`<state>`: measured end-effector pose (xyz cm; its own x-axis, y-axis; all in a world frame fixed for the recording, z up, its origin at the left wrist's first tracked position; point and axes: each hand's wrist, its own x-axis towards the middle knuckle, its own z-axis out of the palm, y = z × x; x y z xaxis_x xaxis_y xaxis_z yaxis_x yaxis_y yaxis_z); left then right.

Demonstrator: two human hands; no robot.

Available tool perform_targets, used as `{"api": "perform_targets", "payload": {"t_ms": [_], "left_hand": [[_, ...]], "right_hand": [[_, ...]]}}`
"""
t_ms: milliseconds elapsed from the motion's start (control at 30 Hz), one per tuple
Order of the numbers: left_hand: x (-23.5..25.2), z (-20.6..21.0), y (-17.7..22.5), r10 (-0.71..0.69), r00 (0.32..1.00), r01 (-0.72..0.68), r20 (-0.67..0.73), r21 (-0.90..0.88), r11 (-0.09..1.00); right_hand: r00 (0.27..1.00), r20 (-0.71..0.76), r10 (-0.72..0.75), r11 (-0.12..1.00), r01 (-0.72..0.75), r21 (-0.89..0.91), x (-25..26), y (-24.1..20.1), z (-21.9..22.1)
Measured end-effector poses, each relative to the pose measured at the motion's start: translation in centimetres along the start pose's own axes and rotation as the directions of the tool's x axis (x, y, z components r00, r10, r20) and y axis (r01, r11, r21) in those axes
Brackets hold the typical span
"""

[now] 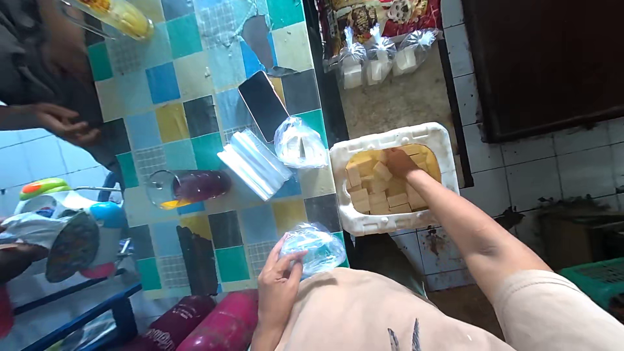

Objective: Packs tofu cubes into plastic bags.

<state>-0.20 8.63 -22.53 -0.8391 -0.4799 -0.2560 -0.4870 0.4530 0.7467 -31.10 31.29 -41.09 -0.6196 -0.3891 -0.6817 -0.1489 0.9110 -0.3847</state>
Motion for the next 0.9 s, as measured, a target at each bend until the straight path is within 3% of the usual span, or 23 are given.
{"api": "perform_targets", "payload": {"t_ms": [133,500,667,900], "left_hand": [[-0.2,0.1,0.2,-0.001,1.0,0.001,-0.005,0.007,1.0],[-0.4,0.3,-0.2,0.011,1.0,-0.011,-0.005,0.013,1.0],[-0.3,0.2,-0.4,0.019,1.0,-0.019,-0.006,0.011,1.0],[0.4,0.5,-0.4,-0.04,0.999,0.04,-0.02,0.023,0.999]], "right_hand": [[0.999,-0.044,-0.032,0.994,0.036,0.107,-0.4,0.5,0.6],[0.996,0.036,0.078,0.939,-0.085,0.333,0.5,3.1,2.2],[0.997,0.07,0.021,0.952,-0.041,0.304,0.8,4.0,2.8],[0.996,0.045,0.074,0.956,-0.083,0.281,0.5,3.7,5.4]]}}
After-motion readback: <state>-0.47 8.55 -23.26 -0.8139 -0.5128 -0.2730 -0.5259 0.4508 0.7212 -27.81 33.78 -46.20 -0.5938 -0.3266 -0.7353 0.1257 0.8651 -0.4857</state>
